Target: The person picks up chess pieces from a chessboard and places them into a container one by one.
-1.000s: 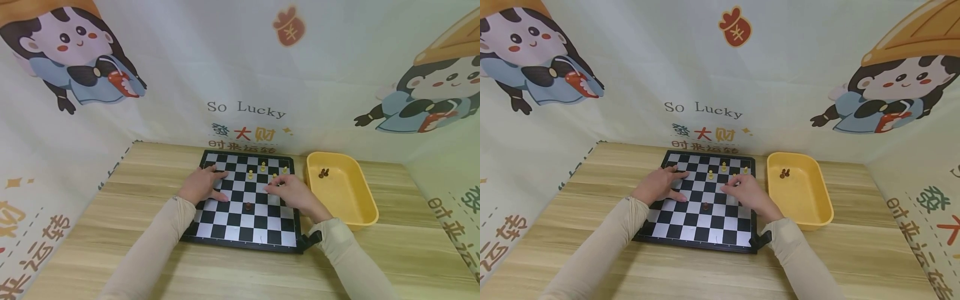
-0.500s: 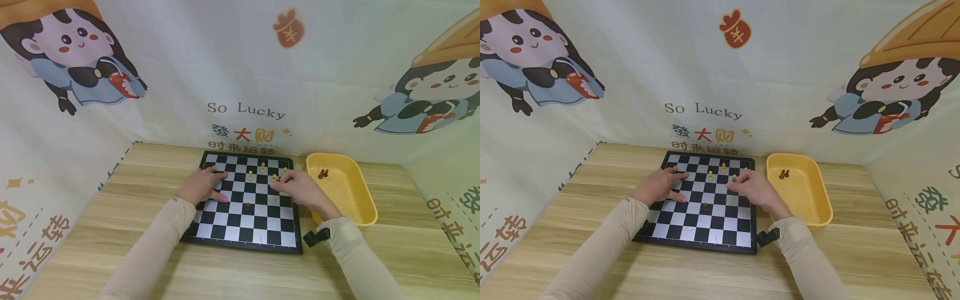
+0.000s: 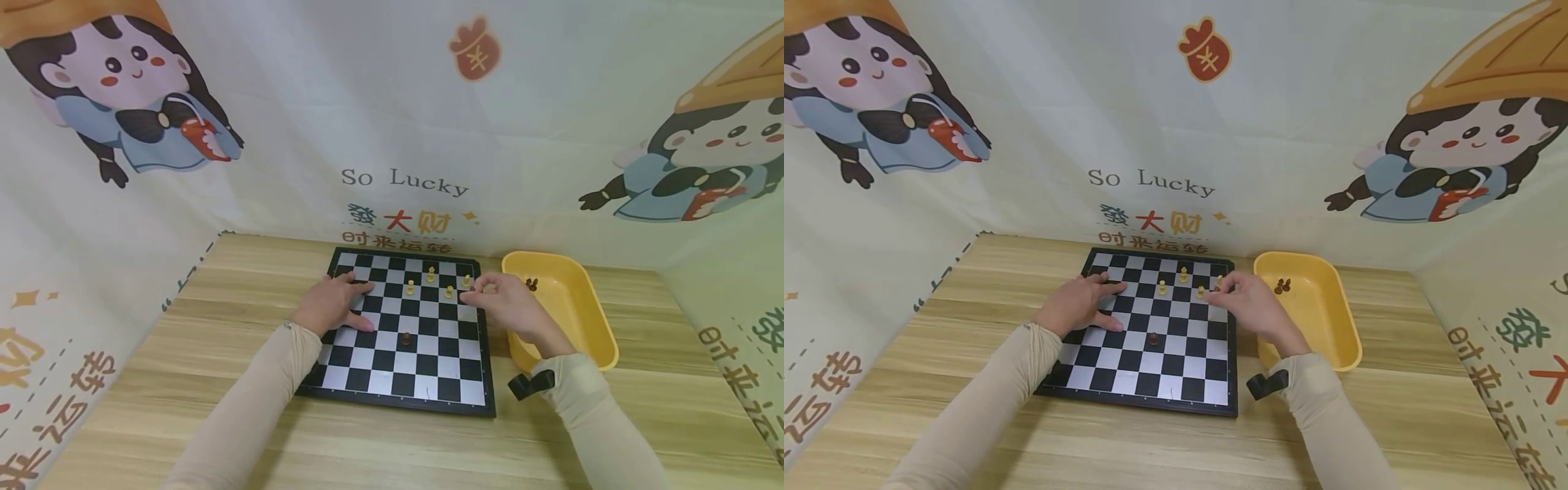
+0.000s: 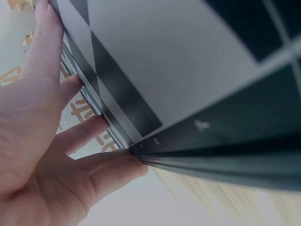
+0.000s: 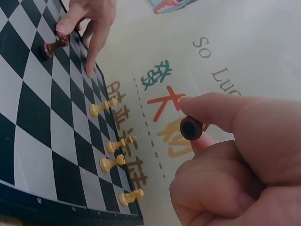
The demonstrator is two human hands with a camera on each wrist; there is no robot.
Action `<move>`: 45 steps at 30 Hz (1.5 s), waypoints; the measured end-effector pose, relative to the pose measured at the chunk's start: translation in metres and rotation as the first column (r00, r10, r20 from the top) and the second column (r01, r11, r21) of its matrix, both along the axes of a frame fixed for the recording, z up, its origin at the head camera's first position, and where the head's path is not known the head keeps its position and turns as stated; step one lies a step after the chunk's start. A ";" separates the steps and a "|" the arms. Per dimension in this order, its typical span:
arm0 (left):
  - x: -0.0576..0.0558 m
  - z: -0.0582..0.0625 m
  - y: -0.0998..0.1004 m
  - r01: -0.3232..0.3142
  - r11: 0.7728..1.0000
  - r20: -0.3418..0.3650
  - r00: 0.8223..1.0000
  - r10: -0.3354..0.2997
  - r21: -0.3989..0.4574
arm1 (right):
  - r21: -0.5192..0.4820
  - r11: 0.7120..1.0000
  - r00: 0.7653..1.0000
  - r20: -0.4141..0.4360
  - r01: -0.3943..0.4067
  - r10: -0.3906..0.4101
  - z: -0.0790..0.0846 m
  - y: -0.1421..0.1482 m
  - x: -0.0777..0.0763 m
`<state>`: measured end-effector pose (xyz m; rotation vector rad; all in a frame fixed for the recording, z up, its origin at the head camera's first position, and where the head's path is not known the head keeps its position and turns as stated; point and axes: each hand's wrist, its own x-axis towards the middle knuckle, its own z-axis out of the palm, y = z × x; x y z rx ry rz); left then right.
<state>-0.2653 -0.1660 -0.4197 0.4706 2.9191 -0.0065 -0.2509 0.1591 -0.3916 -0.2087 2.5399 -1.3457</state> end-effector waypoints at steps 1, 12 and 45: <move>0.000 0.000 0.000 0.004 1.000 -0.002 1.000 -0.004 0.000 | -0.004 1.000 1.000 0.000 0.005 -0.005 0.001 0.002 0.000; 0.000 0.000 0.000 0.011 1.000 -0.012 1.000 -0.011 0.001 | 0.023 0.996 0.996 -0.044 0.082 -0.081 0.002 0.028 -0.004; 0.000 0.000 -0.001 0.004 1.000 -0.004 1.000 -0.004 0.012 | 0.188 0.979 0.996 -0.063 0.080 -0.069 0.021 0.080 -0.039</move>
